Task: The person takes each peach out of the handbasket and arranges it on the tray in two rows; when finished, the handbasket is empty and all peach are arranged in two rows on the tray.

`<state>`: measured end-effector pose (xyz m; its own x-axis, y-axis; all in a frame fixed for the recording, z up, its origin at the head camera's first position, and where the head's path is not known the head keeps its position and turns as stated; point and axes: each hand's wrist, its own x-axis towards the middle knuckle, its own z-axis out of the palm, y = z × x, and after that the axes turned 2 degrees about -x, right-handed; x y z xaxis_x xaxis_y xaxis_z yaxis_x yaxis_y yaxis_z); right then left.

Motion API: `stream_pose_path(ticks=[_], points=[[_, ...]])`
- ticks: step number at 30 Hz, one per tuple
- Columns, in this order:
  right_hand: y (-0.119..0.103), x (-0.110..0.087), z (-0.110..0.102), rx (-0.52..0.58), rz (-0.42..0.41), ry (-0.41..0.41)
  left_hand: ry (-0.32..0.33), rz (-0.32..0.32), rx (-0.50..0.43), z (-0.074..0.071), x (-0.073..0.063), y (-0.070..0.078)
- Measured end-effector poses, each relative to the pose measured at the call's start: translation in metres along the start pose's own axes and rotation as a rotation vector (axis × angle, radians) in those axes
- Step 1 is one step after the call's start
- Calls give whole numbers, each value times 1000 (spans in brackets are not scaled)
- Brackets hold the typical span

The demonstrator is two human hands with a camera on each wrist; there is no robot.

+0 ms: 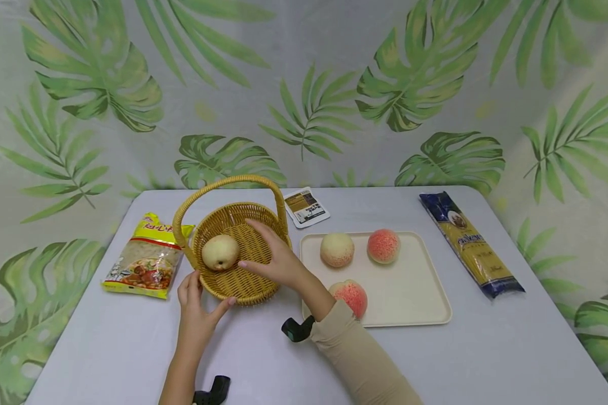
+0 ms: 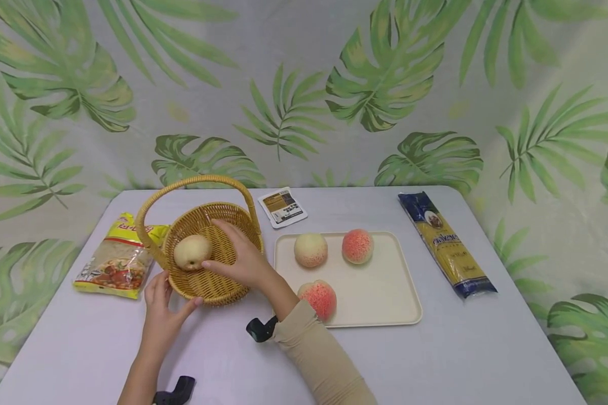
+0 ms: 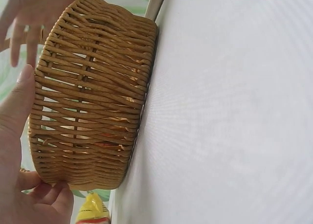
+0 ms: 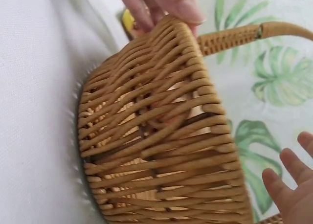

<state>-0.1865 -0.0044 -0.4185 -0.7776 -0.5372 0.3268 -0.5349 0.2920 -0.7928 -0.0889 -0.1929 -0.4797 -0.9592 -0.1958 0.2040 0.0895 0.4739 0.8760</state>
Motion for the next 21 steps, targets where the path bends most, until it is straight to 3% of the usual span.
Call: stream_pose_path(ticks=[6,21], points=[[13,12,15,2,94,-36,1,-5,7,0,0,-1],[22,31,26,-41,138,-152,-6,-18,13,-1,-1,2]])
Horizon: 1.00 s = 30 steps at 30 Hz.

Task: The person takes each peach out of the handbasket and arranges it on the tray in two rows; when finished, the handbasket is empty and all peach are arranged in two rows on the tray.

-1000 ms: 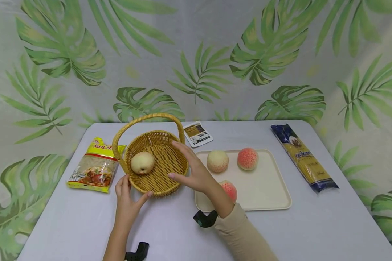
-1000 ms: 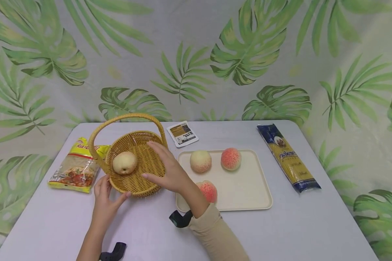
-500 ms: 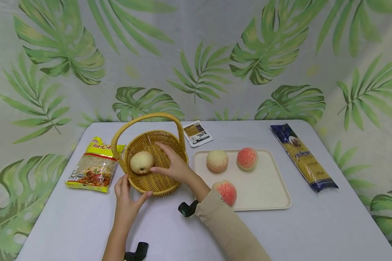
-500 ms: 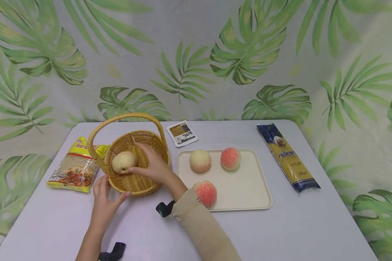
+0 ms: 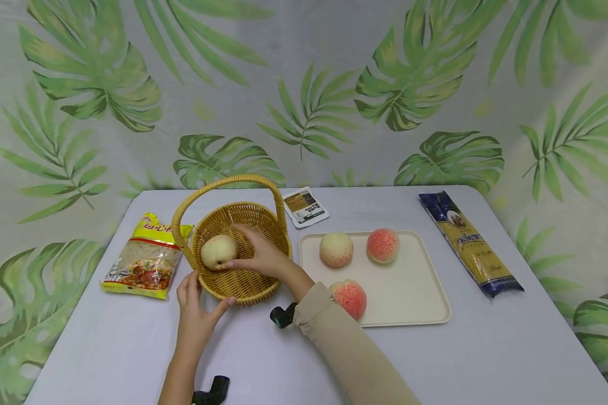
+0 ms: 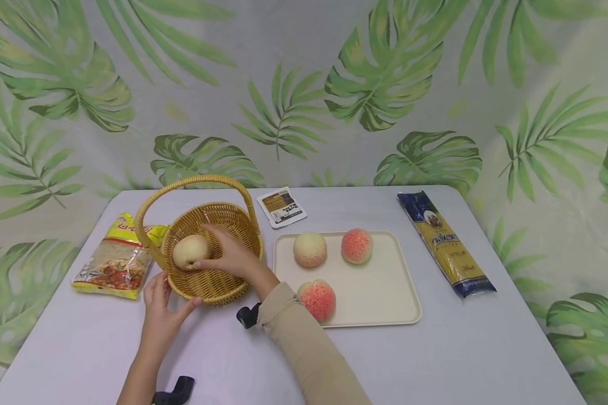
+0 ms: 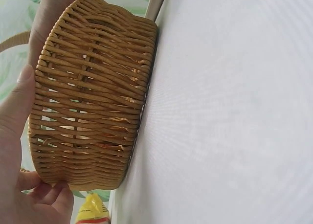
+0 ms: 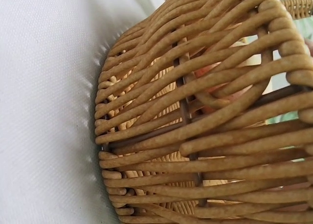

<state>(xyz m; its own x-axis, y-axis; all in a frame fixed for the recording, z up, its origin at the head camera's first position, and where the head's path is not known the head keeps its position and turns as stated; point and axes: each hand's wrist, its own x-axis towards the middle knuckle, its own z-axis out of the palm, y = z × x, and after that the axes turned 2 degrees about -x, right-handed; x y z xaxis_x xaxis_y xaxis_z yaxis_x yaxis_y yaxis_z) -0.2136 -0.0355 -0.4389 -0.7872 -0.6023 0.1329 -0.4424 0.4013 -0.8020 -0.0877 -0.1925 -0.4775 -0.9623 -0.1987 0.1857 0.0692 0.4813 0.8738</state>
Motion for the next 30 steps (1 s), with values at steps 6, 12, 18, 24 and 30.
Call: stream_pose_path(ticks=[6,12,18,24,30], points=[[0,5,2,3,25,-41,5,5,7,-1,0,-1],[0,9,4,8,50,-75,9,12,6,0,0,-2],[1,12,5,27,63,-94,6,24,-10,1,0,0],[3,15,10,37,46,-121,10,25,-15,2,1,-2],[4,17,15,74,69,-151,18,14,-10,2,1,-4]])
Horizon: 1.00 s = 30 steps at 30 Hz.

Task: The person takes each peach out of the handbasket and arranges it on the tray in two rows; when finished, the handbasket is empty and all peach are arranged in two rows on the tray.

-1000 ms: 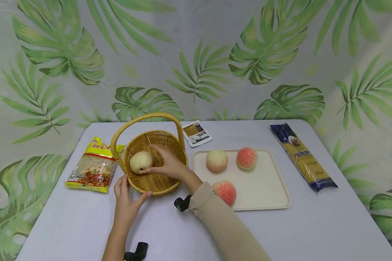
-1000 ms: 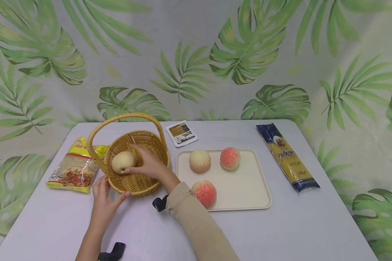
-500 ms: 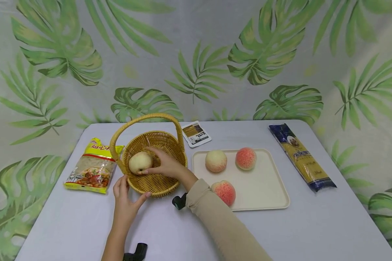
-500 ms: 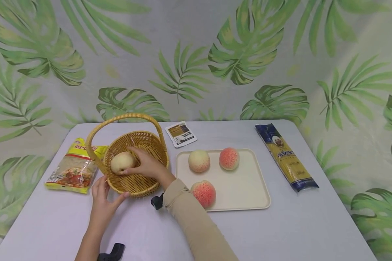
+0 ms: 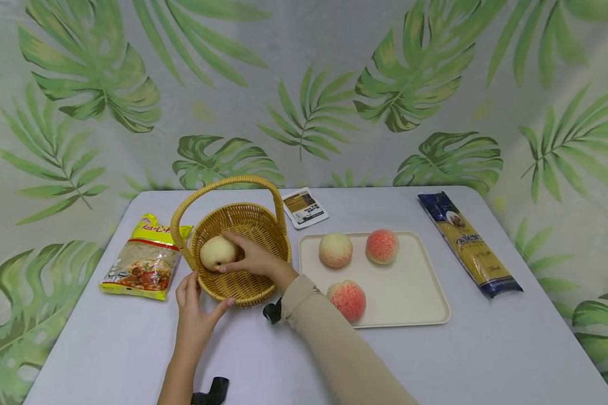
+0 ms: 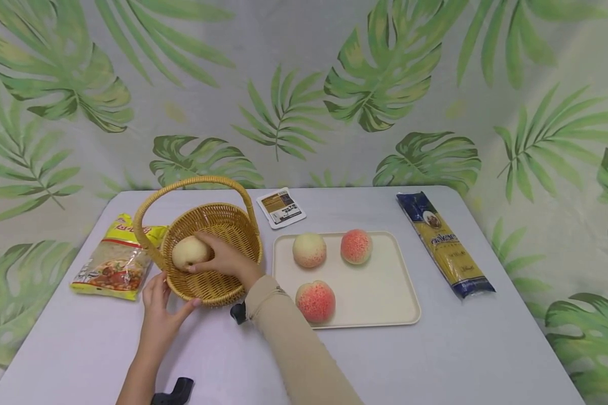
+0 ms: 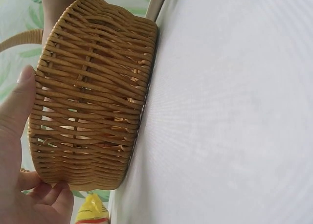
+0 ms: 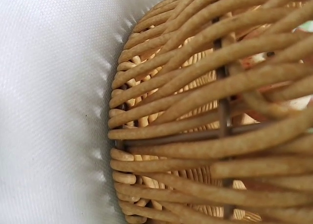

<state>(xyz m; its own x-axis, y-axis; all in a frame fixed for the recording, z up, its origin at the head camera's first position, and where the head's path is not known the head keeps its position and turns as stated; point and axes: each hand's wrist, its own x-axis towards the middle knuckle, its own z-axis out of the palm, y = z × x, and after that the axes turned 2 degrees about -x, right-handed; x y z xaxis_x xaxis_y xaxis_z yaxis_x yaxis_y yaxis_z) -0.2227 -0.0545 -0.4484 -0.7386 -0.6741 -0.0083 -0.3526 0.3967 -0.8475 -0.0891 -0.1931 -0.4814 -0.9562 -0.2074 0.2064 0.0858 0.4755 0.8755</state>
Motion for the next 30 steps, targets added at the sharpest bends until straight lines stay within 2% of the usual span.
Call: stream_pose_path(ticks=[6,15,19,25,30], points=[[-1,1,1,44,44,7,-6,-3,6,0,0,-1],[-5,0,3,-40,108,52,-5,-13,15,0,-1,0],[-4,1,5,-13,103,74,-5,-21,15,0,0,0],[-4,3,8,94,84,72,-3,-18,14,0,-1,2],[-6,3,8,54,89,63,-5,-19,20,-1,-1,3]])
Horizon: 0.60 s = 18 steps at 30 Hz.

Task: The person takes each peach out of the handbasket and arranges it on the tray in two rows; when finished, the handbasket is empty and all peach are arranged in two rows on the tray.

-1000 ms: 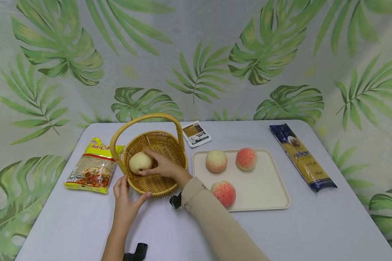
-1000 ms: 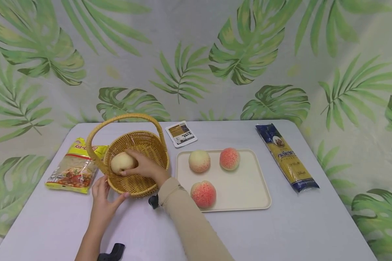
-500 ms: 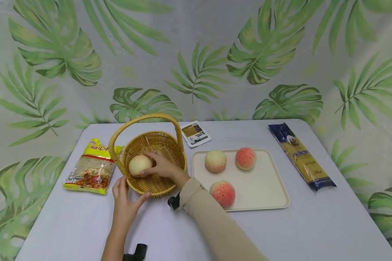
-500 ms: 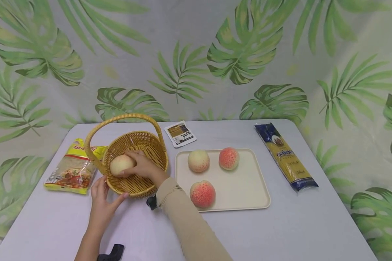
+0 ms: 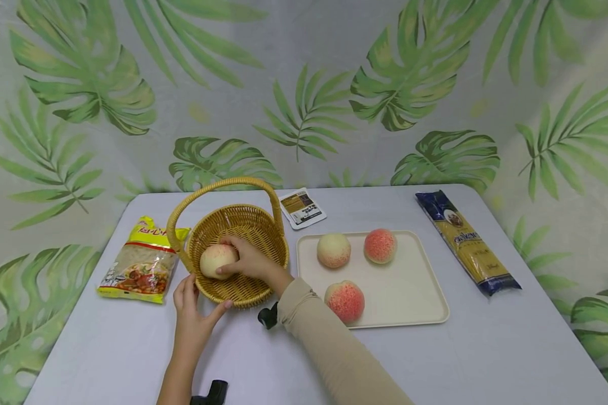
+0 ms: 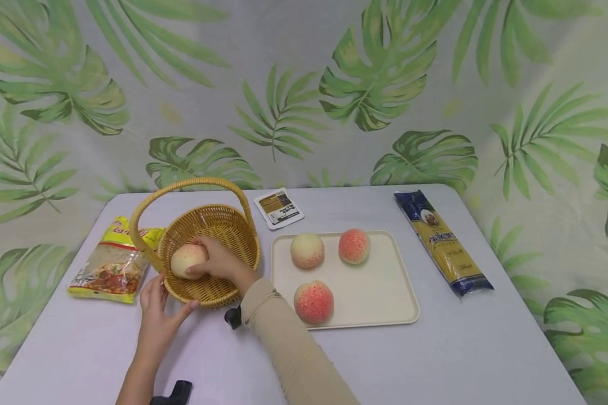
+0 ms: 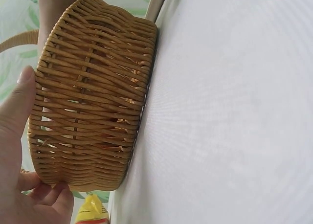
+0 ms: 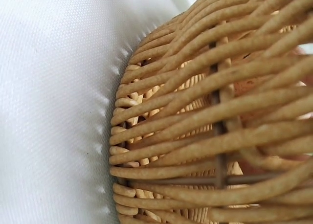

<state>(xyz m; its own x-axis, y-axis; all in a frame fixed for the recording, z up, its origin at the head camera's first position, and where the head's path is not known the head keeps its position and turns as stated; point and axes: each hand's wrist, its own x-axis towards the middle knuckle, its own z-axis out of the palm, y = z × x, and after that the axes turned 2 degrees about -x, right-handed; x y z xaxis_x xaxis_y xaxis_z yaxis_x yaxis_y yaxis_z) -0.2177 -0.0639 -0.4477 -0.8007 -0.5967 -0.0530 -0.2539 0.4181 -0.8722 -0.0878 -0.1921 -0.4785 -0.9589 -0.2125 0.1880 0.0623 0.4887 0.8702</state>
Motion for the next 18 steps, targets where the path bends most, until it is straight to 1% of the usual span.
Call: stream_pose_path(ticks=[5,9,11,18], points=[[1,-1,2,-67,44,-1,-1,-4,-3,0,0,0],[1,-2,2,-58,61,18,-2,-3,-8,0,0,0],[1,-3,1,-36,50,35,-1,0,-10,1,0,0],[-4,-11,-7,42,-42,124,4,-2,-5,0,0,0]])
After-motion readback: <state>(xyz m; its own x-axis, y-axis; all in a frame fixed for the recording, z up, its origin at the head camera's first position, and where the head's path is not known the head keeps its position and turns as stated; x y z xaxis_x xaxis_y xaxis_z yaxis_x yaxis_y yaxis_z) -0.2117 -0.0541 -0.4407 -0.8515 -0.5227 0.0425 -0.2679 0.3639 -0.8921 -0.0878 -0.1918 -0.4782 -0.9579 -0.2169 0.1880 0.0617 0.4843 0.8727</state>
